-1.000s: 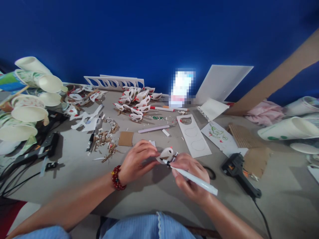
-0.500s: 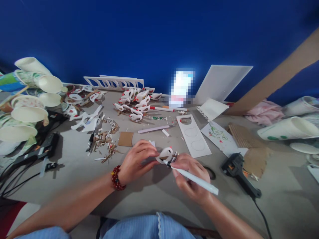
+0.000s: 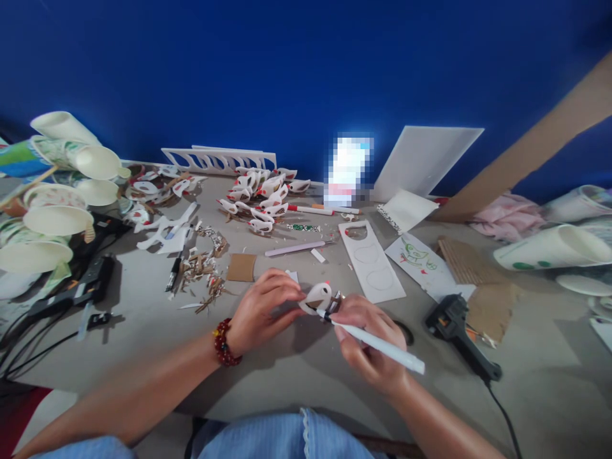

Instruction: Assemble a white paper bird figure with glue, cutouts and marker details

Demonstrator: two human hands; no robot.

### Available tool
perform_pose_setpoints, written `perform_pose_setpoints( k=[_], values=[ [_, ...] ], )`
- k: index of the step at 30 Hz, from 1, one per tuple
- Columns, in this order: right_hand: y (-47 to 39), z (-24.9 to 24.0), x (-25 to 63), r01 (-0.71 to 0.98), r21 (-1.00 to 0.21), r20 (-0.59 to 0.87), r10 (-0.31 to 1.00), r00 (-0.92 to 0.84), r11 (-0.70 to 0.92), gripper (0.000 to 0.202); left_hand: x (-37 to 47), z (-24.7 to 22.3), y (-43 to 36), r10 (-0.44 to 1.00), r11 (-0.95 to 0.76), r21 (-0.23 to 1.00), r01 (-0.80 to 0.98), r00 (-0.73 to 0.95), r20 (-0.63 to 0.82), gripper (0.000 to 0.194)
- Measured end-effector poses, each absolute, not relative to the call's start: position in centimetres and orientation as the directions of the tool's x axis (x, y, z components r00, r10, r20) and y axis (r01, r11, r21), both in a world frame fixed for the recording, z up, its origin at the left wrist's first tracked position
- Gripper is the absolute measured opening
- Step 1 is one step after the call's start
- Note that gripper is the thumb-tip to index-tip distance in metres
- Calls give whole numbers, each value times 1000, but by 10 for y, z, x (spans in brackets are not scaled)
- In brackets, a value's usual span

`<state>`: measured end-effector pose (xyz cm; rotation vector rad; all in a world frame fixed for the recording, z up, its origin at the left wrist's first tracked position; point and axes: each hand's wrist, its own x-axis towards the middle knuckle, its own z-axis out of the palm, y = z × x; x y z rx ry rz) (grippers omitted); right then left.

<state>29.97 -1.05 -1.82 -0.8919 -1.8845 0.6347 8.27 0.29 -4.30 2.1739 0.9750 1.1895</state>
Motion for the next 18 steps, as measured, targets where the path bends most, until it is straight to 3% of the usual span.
perform_pose_setpoints(
  k=[18],
  values=[
    [-10,-20,300,332,-730,516,800,-306,597,21,82,-45,3,772,-632,684,364,367,519,21]
  ],
)
